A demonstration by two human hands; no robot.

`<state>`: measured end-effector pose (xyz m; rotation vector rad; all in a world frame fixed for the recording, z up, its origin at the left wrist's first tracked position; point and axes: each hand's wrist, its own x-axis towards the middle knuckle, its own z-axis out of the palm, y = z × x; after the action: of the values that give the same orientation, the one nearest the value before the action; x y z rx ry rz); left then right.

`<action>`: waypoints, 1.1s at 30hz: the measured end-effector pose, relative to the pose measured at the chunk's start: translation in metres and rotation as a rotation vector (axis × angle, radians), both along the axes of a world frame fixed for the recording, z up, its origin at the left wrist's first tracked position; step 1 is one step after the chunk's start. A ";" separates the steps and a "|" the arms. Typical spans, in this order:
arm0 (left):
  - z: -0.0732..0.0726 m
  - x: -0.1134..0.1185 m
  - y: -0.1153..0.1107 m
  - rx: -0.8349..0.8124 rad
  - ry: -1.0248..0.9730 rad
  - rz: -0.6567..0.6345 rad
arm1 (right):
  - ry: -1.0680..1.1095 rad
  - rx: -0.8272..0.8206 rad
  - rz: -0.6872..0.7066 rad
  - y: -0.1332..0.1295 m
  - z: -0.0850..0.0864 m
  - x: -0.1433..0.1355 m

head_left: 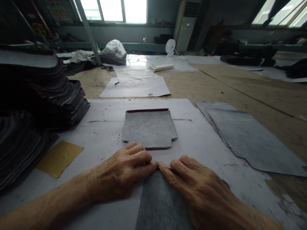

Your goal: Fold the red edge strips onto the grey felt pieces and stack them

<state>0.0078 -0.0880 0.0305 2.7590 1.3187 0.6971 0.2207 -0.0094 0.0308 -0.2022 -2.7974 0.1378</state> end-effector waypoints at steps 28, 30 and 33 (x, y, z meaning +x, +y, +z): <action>-0.009 0.019 -0.050 0.083 -0.091 0.181 | 0.181 0.237 -0.130 -0.010 0.013 0.023; -0.016 0.021 -0.052 0.105 -0.139 0.187 | 0.270 0.246 -0.171 -0.012 0.012 0.047; -0.017 0.021 -0.056 0.088 -0.195 0.254 | 0.268 0.221 -0.241 -0.014 0.008 0.076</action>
<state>0.0287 -0.1443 0.0130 2.5290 1.6453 1.0311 0.2972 -0.0235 0.0385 -0.4297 -2.4747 -0.1878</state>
